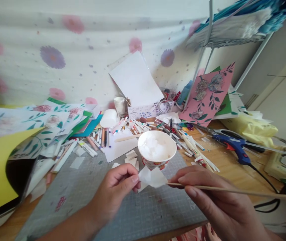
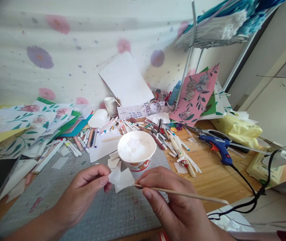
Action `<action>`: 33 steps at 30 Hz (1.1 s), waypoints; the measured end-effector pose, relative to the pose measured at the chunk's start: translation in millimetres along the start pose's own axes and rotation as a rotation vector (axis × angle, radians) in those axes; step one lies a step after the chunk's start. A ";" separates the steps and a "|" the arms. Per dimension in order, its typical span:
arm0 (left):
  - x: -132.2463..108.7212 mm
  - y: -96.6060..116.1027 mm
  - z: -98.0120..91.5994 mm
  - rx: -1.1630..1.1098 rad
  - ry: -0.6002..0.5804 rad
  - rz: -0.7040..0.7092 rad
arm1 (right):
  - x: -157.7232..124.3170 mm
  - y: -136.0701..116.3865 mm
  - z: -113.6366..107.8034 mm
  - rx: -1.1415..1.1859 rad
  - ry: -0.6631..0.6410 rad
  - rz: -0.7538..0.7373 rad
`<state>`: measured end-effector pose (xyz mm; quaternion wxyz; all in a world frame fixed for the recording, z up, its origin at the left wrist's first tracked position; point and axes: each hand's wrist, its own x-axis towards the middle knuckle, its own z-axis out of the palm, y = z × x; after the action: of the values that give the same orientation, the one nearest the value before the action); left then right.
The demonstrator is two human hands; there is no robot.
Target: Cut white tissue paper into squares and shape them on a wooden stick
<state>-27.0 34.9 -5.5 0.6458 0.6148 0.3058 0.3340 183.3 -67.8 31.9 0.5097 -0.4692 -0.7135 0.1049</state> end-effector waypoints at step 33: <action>6.1 4.0 40.7 0.360 -0.243 0.225 | -26.3 8.1 -17.5 0.288 0.013 0.356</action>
<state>9.2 15.9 0.9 0.5165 0.7857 0.2103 0.2676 203.3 -89.6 18.3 0.5495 -0.5108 -0.5937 0.2909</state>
